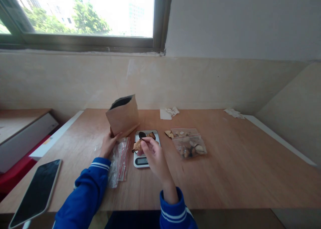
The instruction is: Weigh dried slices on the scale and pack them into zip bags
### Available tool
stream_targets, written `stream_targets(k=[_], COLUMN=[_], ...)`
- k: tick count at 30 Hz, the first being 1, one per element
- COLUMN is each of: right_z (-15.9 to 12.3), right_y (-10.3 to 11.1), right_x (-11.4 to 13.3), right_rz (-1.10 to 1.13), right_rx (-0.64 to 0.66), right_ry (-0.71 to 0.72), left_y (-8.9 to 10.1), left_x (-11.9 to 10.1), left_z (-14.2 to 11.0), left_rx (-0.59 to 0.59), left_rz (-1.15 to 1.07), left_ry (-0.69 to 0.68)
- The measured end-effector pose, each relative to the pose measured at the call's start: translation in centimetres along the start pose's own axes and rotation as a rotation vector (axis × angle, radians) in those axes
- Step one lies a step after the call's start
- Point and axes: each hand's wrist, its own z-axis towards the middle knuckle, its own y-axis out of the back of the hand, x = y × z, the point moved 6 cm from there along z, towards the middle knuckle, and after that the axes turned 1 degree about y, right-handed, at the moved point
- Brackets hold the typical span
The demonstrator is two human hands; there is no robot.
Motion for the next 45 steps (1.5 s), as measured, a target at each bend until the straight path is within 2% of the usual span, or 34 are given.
stream_targets(k=[4, 10, 14, 17, 20, 22, 24, 26, 28, 33, 39, 42, 45], right_z=[-0.3, 0.1, 0.6, 1.6, 3.7, 5.7, 7.7, 9.1, 9.9, 10.5, 11.9, 12.9, 13.5], right_y=[-0.4, -0.4, 0.5, 1.0, 1.7, 1.9, 1.2, 0.0, -0.7, -1.7, -2.4, -1.2, 1.9], right_x=[-1.9, -4.2, -5.8, -6.4, -5.8, -4.8, -3.8, -3.9, -4.3, -4.7, -5.5, -5.3, -4.8], right_rz=[0.200, 0.464, 0.551, 0.513, 0.286, -0.055, -0.526, -0.981, -1.251, -1.413, -1.464, -1.442, -1.411], right_rx=[-0.004, -0.119, -0.192, -0.173, -0.150, -0.122, 0.021, 0.242, 0.385, 0.423, 0.396, 0.327, 0.218], right_ry=[-0.081, -0.134, -0.196, -0.152, -0.028, 0.058, 0.116, 0.110, 0.070, 0.029, 0.036, 0.051, 0.053], left_y=[0.4, 0.1, 0.1, 0.1, -0.1, -0.2, -0.2, -0.3, -0.2, -0.4, -0.3, -0.4, -0.4], left_x=[0.4, 0.1, 0.1, 0.3, 0.4, 0.5, 0.6, 0.7, 0.7, 0.5, 0.4, 0.4, 0.2], left_z=[0.1, 0.0, 0.0, 0.1, 0.2, 0.2, 0.2, 0.2, 0.1, 0.0, -0.1, -0.1, -0.1], left_rx=[-0.072, -0.054, -0.058, -0.053, -0.041, -0.030, -0.023, -0.024, -0.027, -0.007, -0.003, 0.009, 0.012], left_rz=[0.053, 0.066, 0.060, 0.050, 0.043, 0.045, 0.058, 0.067, 0.054, 0.028, 0.027, 0.020, 0.034], left_ry=[0.043, -0.001, -0.004, -0.003, -0.012, -0.022, -0.027, -0.018, -0.014, -0.028, -0.045, -0.027, -0.023])
